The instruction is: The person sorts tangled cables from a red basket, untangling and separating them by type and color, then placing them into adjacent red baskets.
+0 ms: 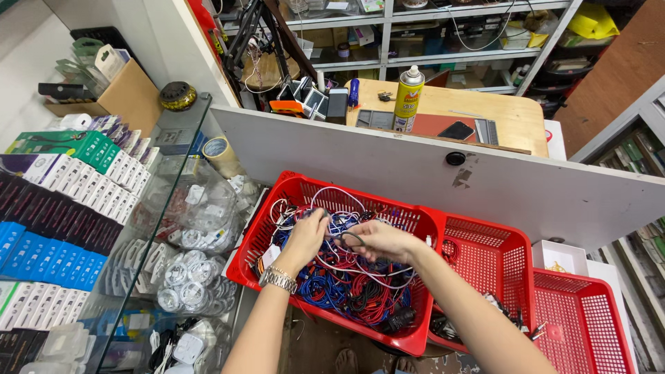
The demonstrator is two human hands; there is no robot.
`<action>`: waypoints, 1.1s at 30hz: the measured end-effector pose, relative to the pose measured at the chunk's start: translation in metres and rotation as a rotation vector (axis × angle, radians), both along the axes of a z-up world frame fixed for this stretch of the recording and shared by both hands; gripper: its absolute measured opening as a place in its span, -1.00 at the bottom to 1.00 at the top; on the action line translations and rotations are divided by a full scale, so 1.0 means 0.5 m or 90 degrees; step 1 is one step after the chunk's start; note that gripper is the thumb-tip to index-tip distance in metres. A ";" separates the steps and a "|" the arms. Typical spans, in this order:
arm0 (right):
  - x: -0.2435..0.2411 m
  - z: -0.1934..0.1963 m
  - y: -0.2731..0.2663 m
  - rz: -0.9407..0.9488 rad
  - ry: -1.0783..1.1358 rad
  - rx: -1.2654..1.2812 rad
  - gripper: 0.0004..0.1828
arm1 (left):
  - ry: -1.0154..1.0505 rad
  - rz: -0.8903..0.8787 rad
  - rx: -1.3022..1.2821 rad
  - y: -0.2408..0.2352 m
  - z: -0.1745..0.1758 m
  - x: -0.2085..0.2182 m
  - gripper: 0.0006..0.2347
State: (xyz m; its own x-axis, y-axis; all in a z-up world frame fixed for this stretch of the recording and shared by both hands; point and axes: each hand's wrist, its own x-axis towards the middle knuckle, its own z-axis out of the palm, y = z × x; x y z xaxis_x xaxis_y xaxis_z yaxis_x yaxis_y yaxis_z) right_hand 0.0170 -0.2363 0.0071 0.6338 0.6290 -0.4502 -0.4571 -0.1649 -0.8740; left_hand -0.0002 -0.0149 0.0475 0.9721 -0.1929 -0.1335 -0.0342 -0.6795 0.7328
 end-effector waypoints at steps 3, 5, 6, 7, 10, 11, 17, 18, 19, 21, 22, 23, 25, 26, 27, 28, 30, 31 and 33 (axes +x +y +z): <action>0.042 -0.006 -0.037 0.074 -0.062 -0.082 -0.64 | 0.020 -0.052 0.059 0.002 -0.017 -0.006 -0.75; 0.063 -0.018 -0.045 0.251 -0.256 -0.268 -0.68 | -0.064 -0.106 0.096 0.006 -0.041 -0.014 -0.75; 0.073 -0.024 -0.045 0.340 -0.354 -0.361 -0.70 | -0.116 -0.137 0.129 0.008 -0.057 -0.018 -0.76; 0.083 -0.030 -0.048 0.357 -0.393 -0.555 -0.73 | -0.168 -0.170 0.162 0.010 -0.076 -0.020 -0.76; 0.112 -0.042 -0.075 0.194 -0.567 -0.881 -0.79 | -0.247 -0.149 0.188 0.034 -0.146 0.000 -0.82; 0.119 -0.040 -0.098 0.099 -0.599 -0.812 -0.78 | -0.254 -0.129 0.188 0.052 -0.172 0.005 -0.82; 0.152 0.001 -0.254 -0.144 -0.205 -0.237 -0.63 | 0.034 0.029 0.005 0.189 -0.288 0.026 -0.77; 0.154 0.008 -0.272 -0.184 -0.241 -0.253 -0.63 | 0.194 0.050 -0.162 0.203 -0.286 0.025 -0.75; 0.153 0.008 -0.279 -0.224 -0.275 -0.268 -0.63 | 0.354 0.069 -0.328 0.207 -0.278 0.025 -0.73; 0.142 -0.001 -0.269 -0.283 -0.407 -0.341 -0.65 | 0.398 -0.022 -0.631 0.195 -0.237 0.017 -0.75; 0.126 -0.016 -0.243 -0.300 -0.505 -0.399 -0.66 | 0.354 -0.004 -0.753 0.170 -0.209 0.018 -0.76; 0.113 -0.031 -0.209 -0.315 -0.607 -0.456 -0.67 | 0.295 0.019 -0.874 0.145 -0.172 0.023 -0.77; 0.058 -0.070 -0.131 -0.247 -0.562 -0.552 -0.66 | 0.150 0.096 -1.037 0.085 -0.093 0.035 -0.79; 0.030 -0.088 -0.090 -0.191 -0.611 -0.565 -0.64 | 0.081 0.145 -1.069 0.058 -0.057 0.037 -0.80; 0.012 -0.099 -0.047 -0.080 -0.528 -0.639 -0.61 | 0.008 0.186 -1.083 0.036 -0.020 0.047 -0.81; -0.025 -0.110 -0.018 -0.035 -0.550 -0.586 -0.62 | -0.048 0.221 -1.032 0.020 0.011 0.054 -0.82; -0.055 -0.113 0.018 0.048 -0.489 -0.438 -0.62 | -0.123 0.288 -0.840 -0.002 0.051 0.072 -0.83; -0.063 -0.111 0.021 0.085 -0.401 -0.345 -0.61 | -0.117 0.283 -0.644 -0.011 0.054 0.077 -0.83; -0.057 -0.096 0.000 0.112 -0.354 -0.230 -0.60 | -0.139 0.139 0.002 -0.021 0.038 0.073 -0.82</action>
State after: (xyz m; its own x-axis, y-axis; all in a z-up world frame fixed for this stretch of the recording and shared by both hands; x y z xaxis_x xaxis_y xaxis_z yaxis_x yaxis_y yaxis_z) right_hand -0.0114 -0.2365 -0.0410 0.7330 0.6159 -0.2886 0.1036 -0.5204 -0.8476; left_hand 0.0366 -0.0254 0.0663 0.9963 0.0234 0.0833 -0.0441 -0.6908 0.7217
